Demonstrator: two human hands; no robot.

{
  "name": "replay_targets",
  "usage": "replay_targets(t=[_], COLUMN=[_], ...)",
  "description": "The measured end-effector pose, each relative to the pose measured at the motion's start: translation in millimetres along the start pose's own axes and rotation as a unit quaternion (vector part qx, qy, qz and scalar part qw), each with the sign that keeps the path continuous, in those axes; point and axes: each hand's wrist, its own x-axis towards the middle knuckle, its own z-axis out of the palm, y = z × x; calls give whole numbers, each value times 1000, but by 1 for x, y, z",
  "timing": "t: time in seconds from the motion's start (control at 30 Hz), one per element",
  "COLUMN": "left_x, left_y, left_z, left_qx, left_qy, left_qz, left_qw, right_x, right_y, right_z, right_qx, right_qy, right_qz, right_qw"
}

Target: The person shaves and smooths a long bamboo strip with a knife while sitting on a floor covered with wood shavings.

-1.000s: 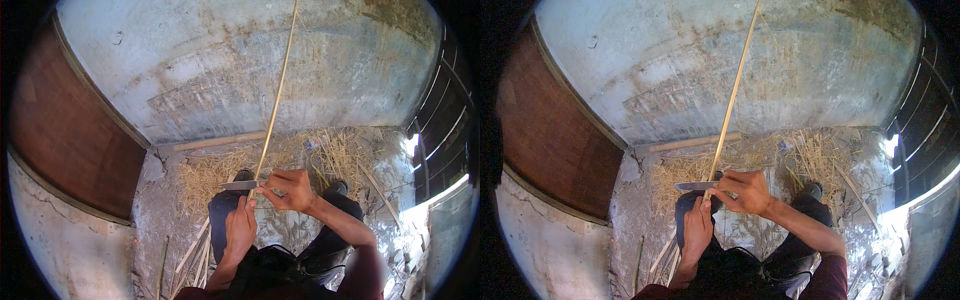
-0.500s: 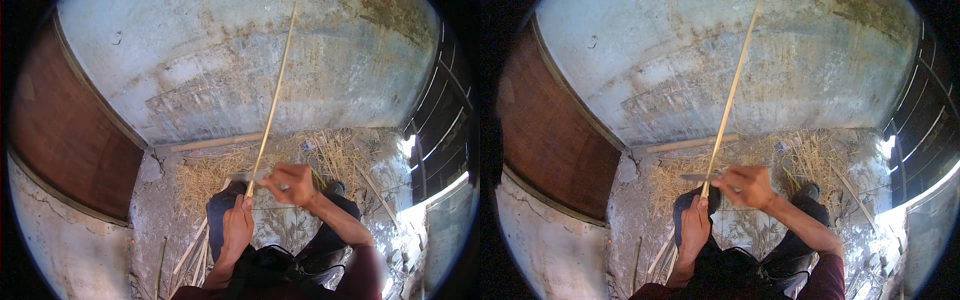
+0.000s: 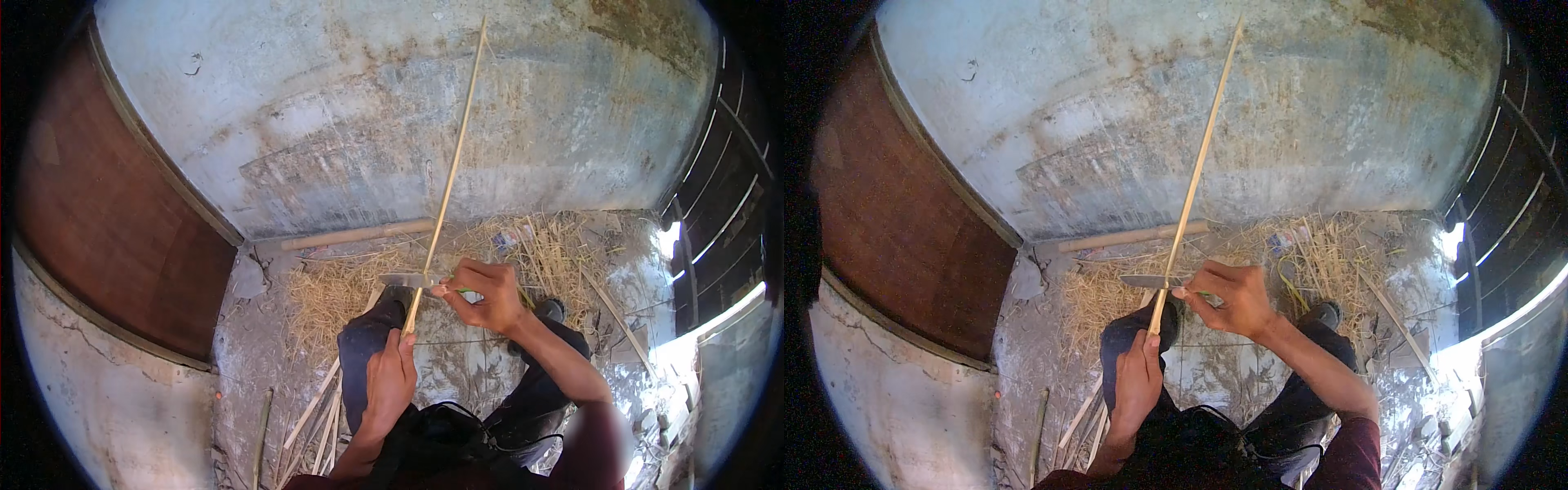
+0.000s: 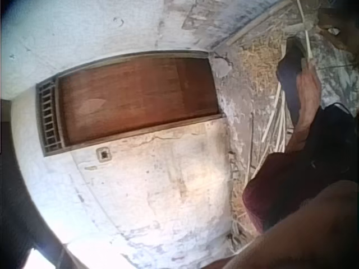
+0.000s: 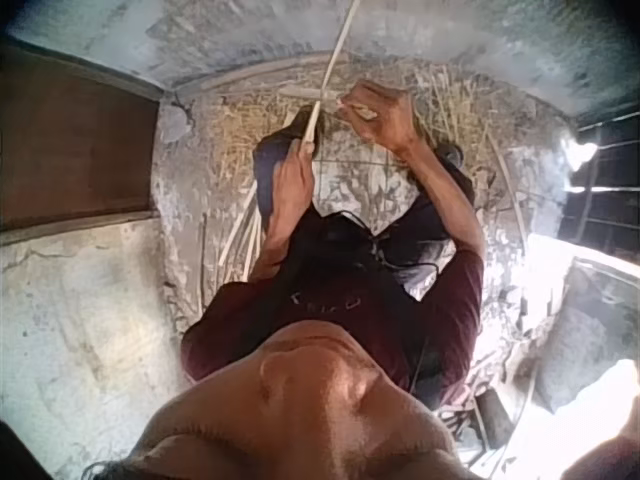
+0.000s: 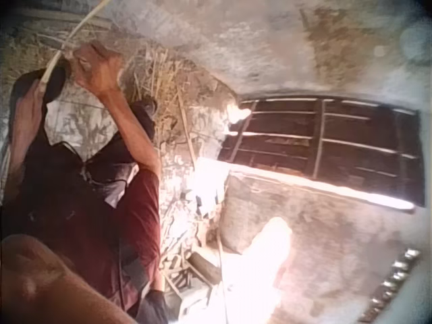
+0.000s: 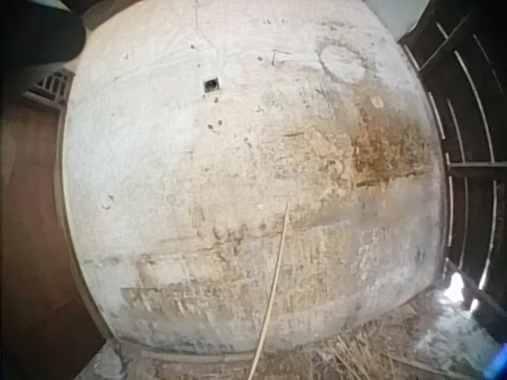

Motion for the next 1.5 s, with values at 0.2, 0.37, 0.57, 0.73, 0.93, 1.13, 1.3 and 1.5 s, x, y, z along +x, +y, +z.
replay_targets(t=[0.2,0.37,0.57,0.73,0.93,1.13,1.3,1.5], left_x=[-3,-2,-16,-24,-22,-24,-26,-36], left_y=[0,-3,-3,-8,-9,-8,-8,-16], left_z=[2,3,-1,3,3,2,-3,-1], left_qx=[-7,3,3,4,1,-29,-46,-8], left_qy=[-2,-7,-11,-16,-31,-50,-75,-79], left_qz=[1,1,0,0,3,5,-33,-20], left_qw=[1000,1000,1000,1000,1000,998,996,997], right_x=[4,5,25,27,17,16,18,24], right_y=[-2,1,47,59,57,47,42,55], right_z=[-4,-4,-30,-50,-47,-44,-44,-52], right_qx=[2,-3,-29,-36,-24,-20,5,-10], right_qy=[-1,-6,148,145,130,64,44,91], right_qz=[-2,-5,60,145,138,67,90,87], right_qw=[1000,1000,987,978,982,995,995,992])
